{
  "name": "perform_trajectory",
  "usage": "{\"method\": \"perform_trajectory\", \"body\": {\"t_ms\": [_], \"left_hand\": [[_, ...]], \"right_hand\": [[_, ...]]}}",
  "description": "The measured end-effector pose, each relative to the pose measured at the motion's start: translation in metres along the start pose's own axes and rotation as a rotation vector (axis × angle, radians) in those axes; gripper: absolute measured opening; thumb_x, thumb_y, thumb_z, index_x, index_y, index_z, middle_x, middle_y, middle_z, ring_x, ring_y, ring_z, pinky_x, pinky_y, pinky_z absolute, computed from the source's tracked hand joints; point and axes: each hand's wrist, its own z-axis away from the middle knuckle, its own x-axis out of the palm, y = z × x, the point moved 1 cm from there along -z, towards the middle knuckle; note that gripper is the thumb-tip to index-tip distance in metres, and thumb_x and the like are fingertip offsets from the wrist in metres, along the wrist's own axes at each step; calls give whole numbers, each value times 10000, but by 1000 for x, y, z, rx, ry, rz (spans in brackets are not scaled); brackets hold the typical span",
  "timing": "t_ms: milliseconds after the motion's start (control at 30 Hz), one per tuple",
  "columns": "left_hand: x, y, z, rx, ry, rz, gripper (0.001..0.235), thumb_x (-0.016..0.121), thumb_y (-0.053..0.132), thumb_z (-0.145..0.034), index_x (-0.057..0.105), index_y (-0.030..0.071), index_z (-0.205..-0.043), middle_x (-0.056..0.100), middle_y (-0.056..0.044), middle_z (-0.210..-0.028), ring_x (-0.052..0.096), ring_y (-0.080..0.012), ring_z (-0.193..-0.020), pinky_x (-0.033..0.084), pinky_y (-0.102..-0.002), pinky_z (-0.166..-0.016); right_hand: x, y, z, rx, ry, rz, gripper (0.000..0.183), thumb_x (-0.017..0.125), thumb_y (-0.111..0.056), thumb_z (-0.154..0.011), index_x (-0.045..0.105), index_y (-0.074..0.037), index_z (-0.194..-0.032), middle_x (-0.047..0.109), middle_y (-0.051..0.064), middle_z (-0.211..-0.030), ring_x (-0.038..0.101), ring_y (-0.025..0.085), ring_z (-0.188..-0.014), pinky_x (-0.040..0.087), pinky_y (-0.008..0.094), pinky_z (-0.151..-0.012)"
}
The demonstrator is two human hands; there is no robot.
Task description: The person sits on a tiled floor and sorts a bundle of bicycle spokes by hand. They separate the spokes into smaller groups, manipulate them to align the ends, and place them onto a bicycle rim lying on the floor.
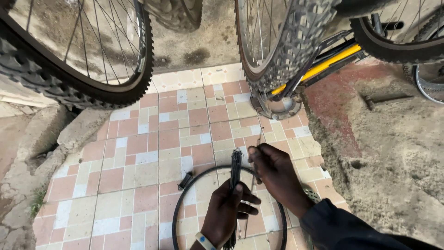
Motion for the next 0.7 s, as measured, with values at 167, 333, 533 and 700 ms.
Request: {"method": "perform_trajectory", "body": {"t_ms": [167,333,533,700], "left_hand": [[0,-22,-26,226,147,57,248,563,235,-1046,554,98,-841,476,-35,-612,369,-127,-468,270,-286,-389],[-5,14,-20,127,261,182,338,497,251,-1097,512,88,-801,389,-24,-621,260,-113,-475,184,-286,-409],[-7,29,-11,129,307,176,355,540,225,-1086,489,90,-762,398,-28,-641,299,-135,-534,237,-301,-472],[-13,35,3,1,335,152,339,542,237,-1075,504,80,-777,376,-31,-628,272,-135,-510,217,-301,-447]], "right_hand": [[-8,29,-12,117,-119,-259,562,471,-501,-1032,742,-16,-948,495,63,-604,452,182,-530,466,376,-521],[-45,171,-29,463,155,43,283,586,-259,-1013,688,4,-990,696,160,-778,675,255,-635,609,383,-629],[-42,369,31,827,412,51,207,554,-19,-969,721,102,-954,750,244,-774,732,304,-638,573,357,-514],[-26,377,66,980,495,52,178,654,-54,-964,756,91,-986,778,217,-817,774,290,-748,621,328,-604]]}}
